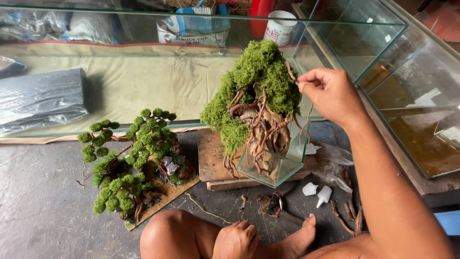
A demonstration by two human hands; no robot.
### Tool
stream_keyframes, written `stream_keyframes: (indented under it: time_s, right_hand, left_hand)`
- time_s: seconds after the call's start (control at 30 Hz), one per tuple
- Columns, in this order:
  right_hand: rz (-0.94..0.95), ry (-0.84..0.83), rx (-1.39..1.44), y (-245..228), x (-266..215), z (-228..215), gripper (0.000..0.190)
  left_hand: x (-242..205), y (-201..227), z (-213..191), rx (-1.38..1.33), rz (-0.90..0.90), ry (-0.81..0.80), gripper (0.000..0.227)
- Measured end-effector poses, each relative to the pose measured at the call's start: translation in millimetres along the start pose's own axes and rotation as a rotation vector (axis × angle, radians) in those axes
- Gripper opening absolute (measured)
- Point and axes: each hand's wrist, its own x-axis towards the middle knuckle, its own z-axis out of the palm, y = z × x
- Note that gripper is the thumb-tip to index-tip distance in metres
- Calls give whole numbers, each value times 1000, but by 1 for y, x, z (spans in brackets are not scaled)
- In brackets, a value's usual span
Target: The person is sitting on the floor assembling a moss-covered decorative piece inside a glass container. They use their hands to arrange moss and small twigs, pressing them into place around a central root structure.
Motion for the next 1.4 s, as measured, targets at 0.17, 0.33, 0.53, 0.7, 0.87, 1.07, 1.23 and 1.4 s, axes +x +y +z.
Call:
stream_keyframes:
  time_s: [0.17,0.33,0.53,0.7,0.87,1.07,1.23,1.4]
  right_hand:
    - [-86,-1,-152,-20,30,-5,15]
    - [-63,-71,-261,-26,47,4,16]
    - [-7,-74,-314,-25,55,11,16]
    - [-91,-49,-313,-13,63,22,13]
    - [-94,-23,-286,-7,66,28,9]
    - [-99,12,-280,-5,65,31,5]
    - [-117,15,-283,-3,64,33,6]
    - [-64,14,-234,-19,56,24,9]
  left_hand:
    - [-3,-15,26,10,18,8,24]
    - [-8,-27,51,-14,28,23,28]
    - [-10,-35,70,-32,0,-6,25]
    - [-12,-40,81,-39,12,13,27]
    - [-11,-37,75,-32,8,5,27]
    - [-12,-40,82,-48,4,-13,27]
    - [-14,-43,89,-80,-8,-36,28]
    - [-11,-36,75,-34,16,25,27]
